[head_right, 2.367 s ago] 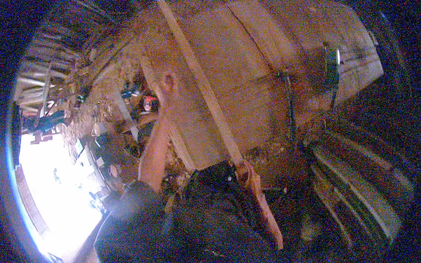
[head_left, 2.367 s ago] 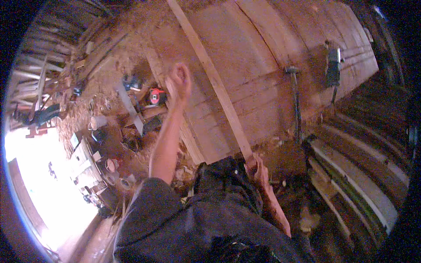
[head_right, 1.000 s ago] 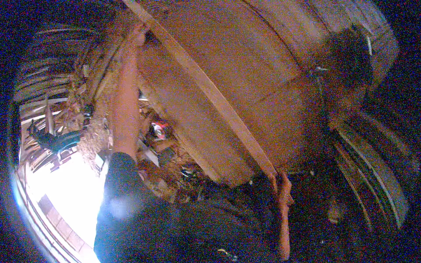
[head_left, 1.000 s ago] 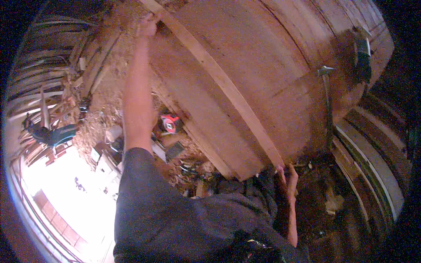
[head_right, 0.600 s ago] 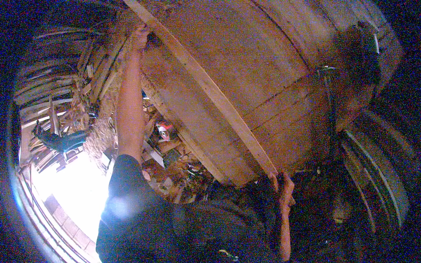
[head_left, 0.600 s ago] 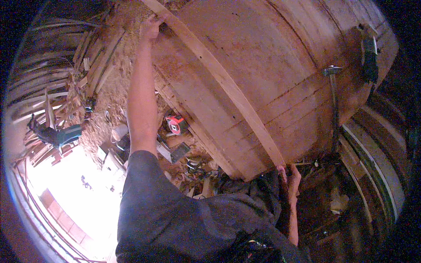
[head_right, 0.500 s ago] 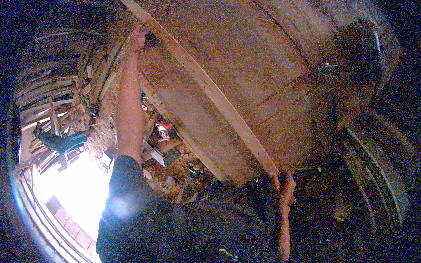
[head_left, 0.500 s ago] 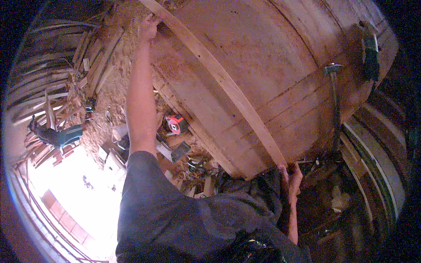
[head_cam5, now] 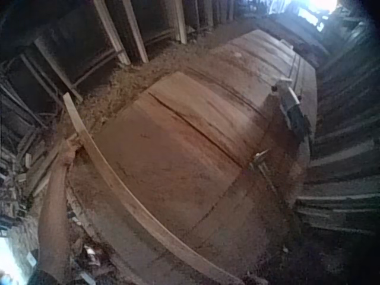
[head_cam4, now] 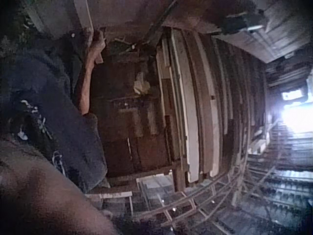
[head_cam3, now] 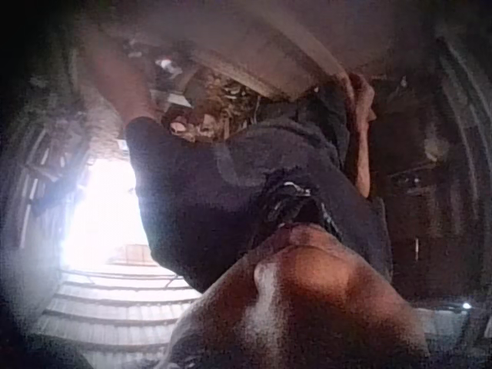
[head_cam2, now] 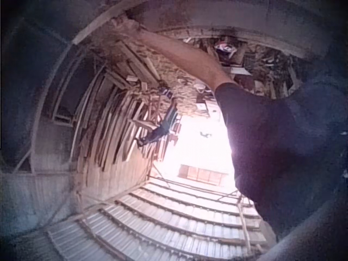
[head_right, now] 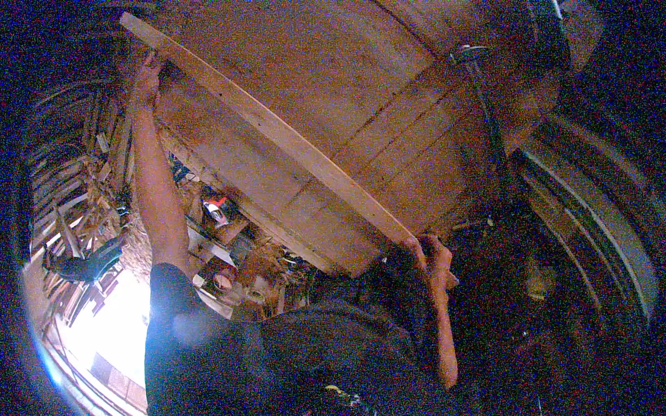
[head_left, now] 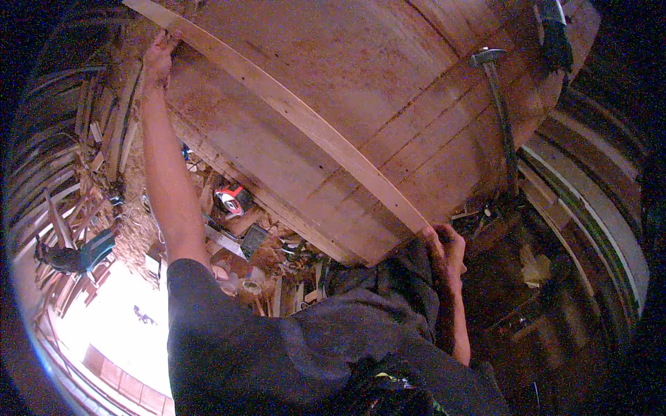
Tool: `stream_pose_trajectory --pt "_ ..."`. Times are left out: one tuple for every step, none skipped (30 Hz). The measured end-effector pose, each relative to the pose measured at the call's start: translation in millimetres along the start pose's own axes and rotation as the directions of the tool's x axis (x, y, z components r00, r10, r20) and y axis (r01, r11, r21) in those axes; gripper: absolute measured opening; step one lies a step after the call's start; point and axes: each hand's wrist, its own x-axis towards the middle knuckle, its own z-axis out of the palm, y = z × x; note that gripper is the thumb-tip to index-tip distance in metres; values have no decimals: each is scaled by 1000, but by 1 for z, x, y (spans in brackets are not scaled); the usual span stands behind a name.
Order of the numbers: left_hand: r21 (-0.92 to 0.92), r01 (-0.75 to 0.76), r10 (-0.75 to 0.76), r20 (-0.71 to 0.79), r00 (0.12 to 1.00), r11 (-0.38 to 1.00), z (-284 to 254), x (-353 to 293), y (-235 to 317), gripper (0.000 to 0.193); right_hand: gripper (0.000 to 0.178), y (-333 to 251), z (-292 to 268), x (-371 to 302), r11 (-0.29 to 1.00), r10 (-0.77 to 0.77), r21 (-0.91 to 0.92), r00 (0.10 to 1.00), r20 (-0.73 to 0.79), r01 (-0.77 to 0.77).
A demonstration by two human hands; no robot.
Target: The person assembles a wooden structure by positioning thin wooden strips onto a plywood base, securing them with a hammer, and smoothing edges with a power sander. The person repeatedly aligns, hammers, and sands the strips to fit the curved surface.
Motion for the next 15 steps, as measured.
stream_pose_trajectory --pt "41 22 -21 -25 999 999 2 2 -1 81 31 -2 -1 -1 1000 1 -7 1000 4 -1" --pt "83 44 -40 -52 998 996 4 4 -2 82 31 -4 -2 -1 1000 1 -14 1000 9 -1" --pt "93 35 -32 -38 999 995 0 6 -5 82 31 -4 -3 -1 1000 -2 -20 1000 19 3" --pt "104 28 -26 -27 999 994 -8 9 -8 83 31 7 -1 2 1000 11 -7 1000 8 -11" --pt "116 22 -20 -17 1000 993 -15 10 -12 83 31 26 1 9 1000 25 5 1000 -2 -25" --pt "100 25 -24 -19 1000 995 -10 11 -9 82 31 20 1 8 1000 13 11 1000 -14 -13" --pt "84 30 -28 -22 999 996 -7 12 -5 82 31 13 1 8 1000 1 16 1000 -26 0" --pt "68 34 -32 -24 999 997 -3 13 -2 81 31 6 -2 4 999 -42 12 999 -29 43" --pt "41 26 -26 -1 1000 999 -6 14 -3 81 31 -5 -3 2 996 -90 8 996 -23 91" --pt "13 19 -19 23 1000 1000 -9 15 -3 80 31 4 -2 5 997 -72 27 997 -29 73" --pt "-17 12 -11 47 999 1000 -12 15 -5 80 32 21 -1 10 997 -54 46 998 -35 56" --pt "-35 14 -12 46 999 999 -9 16 -7 77 32 22 1 12 997 -36 67 998 -45 39" --pt "-55 15 -13 44 999 998 -7 16 -9 75 32 24 2 11 996 -18 91 998 -54 22" --pt "-75 16 -13 42 999 997 -4 15 -12 73 31 26 1 10 993 0 115 998 -62 7" --pt "108 -1 -4 51 999 994 -7 16 -17 71 31 21 0 11 991 9 137 998 -61 0"
